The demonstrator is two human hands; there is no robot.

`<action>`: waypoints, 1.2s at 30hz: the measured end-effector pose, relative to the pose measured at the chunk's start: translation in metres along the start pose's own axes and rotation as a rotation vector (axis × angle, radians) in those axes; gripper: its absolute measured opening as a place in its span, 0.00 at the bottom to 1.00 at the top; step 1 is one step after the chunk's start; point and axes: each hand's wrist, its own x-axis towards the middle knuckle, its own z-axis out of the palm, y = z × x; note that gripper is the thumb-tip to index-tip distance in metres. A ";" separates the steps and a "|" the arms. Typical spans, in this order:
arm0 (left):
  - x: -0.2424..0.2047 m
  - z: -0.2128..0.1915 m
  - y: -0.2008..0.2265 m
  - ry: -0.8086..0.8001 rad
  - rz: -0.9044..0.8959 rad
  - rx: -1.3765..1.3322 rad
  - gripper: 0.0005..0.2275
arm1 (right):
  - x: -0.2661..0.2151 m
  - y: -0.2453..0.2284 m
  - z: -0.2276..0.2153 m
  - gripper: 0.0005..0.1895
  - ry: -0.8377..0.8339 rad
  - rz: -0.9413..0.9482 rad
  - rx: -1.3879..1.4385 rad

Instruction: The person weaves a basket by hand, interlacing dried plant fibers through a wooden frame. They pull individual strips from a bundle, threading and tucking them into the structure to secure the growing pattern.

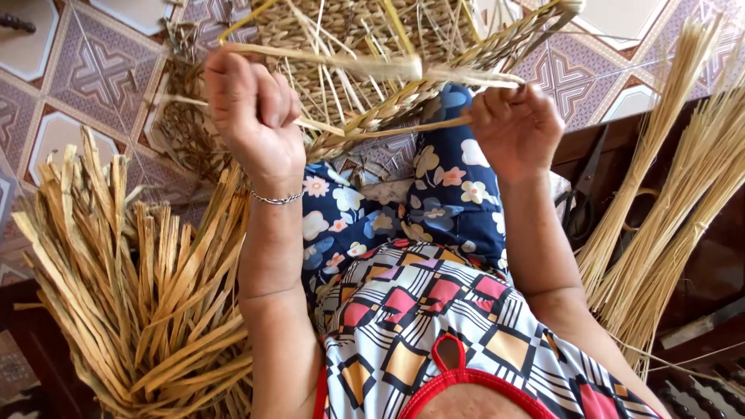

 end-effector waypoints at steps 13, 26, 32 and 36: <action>0.020 -0.002 -0.015 0.033 0.209 -0.128 0.08 | -0.018 -0.009 -0.082 0.15 0.368 -0.145 0.015; 0.004 0.082 0.035 -0.617 0.351 0.653 0.04 | -0.037 0.019 0.045 0.12 -0.179 -0.374 -1.816; 0.010 0.056 0.021 -0.569 0.333 0.646 0.05 | 0.015 0.092 0.060 0.20 -0.633 -0.780 -2.029; 0.021 -0.004 0.003 -0.411 0.389 0.740 0.12 | 0.014 0.126 0.003 0.07 -0.744 -0.801 -2.035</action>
